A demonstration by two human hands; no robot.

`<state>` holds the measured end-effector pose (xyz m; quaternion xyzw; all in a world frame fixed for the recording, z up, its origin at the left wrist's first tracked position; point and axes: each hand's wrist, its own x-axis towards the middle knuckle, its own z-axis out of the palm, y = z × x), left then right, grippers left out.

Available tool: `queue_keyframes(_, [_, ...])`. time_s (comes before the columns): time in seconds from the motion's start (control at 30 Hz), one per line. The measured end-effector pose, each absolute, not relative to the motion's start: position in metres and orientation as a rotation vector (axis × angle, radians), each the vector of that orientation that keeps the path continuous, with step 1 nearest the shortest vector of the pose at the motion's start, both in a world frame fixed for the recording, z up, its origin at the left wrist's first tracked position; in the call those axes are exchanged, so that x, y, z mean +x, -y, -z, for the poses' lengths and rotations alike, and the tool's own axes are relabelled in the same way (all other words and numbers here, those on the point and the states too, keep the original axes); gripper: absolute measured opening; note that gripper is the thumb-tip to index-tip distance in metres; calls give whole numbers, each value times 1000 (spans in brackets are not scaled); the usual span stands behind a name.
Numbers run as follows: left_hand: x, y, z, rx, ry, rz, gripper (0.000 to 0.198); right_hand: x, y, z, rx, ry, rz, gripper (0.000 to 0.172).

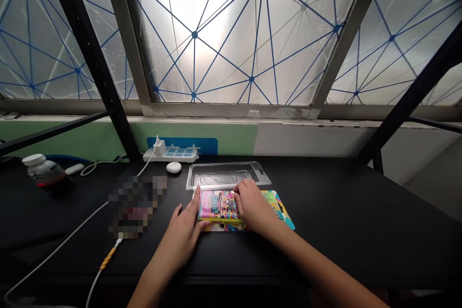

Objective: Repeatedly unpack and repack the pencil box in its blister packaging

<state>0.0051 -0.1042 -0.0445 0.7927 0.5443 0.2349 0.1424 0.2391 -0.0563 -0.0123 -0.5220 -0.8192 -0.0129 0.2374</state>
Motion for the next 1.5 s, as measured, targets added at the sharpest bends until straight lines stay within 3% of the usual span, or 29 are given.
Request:
queue_keyframes(0.17, [7,107,39,2272,-1542,-682,74,238,58,11,-1384,2180,102,13])
queue_keyframes(0.37, [1,108,32,2165,-1506,-693,54,240,67,9,-1214,2063,262,10])
queue_keyframes(0.5, [-4,107,27,2000,-1446,-744,59,249,97,2,-930,2031,388,11])
queue_keyframes(0.63, [-5,108,25,1924,-1457,-711,61,273,134,3,-821,2163,271,20])
queue_keyframes(0.73, [-6,110,25,1965,-1476,-655,64,301,145,17,-952,2227,87,38])
queue_keyframes(0.9, [-4,114,27,2091,-1501,-628,71,337,136,37,-1370,2216,-391,111])
queue_keyframes(0.97, [-3,115,29,2118,-1502,-639,66,340,135,36,-1433,2167,-559,118])
queue_keyframes(1.2, [-4,113,30,2061,-1472,-689,62,346,138,18,-1496,2045,-847,114])
queue_keyframes(1.27, [-5,113,29,2031,-1459,-726,63,352,133,20,-1449,2042,-845,101])
queue_keyframes(1.4, [-8,114,28,1949,-1469,-793,65,352,119,31,-1374,1843,-740,53])
queue_keyframes(1.5, [-9,114,27,1938,-1386,-856,67,336,113,38,-1395,1589,-672,46])
